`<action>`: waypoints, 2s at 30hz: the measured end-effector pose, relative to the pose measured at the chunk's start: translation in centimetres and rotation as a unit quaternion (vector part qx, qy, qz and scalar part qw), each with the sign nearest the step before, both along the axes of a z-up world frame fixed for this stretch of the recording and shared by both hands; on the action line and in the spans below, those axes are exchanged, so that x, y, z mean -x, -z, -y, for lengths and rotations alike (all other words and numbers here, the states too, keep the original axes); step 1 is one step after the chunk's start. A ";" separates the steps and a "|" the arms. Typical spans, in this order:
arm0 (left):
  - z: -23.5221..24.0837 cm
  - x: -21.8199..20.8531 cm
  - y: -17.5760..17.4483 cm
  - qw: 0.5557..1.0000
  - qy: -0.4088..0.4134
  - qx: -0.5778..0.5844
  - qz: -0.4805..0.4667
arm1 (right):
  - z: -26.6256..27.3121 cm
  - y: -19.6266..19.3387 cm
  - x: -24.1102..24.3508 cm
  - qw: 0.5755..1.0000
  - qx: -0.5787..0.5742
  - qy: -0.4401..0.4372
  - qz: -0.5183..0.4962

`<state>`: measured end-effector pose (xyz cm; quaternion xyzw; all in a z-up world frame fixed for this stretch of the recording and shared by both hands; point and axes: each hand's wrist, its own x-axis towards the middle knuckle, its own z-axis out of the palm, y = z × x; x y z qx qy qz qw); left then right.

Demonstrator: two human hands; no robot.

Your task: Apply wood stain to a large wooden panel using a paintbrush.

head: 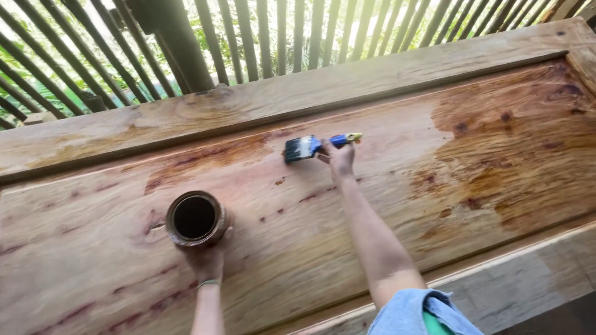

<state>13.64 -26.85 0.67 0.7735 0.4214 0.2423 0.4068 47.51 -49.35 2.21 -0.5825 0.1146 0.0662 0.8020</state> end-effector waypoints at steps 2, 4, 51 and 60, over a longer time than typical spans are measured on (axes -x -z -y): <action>-0.4 0.6 2.8 0.996 -0.010 -0.077 0.039 | 0.1 -0.8 0.5 0.995 -0.004 -0.087 0.055; -0.2 0.5 2.4 0.994 0.005 -0.108 0.025 | 3.6 -0.2 -2.4 0.991 0.029 -0.077 0.101; -1.0 0.0 4.4 0.980 0.019 -0.158 0.118 | 20.5 2.7 -19.7 0.601 0.638 0.175 0.448; 0.0 0.4 1.9 0.986 -0.016 -0.157 0.057 | -4.3 -2.9 4.3 0.772 0.308 -0.105 0.546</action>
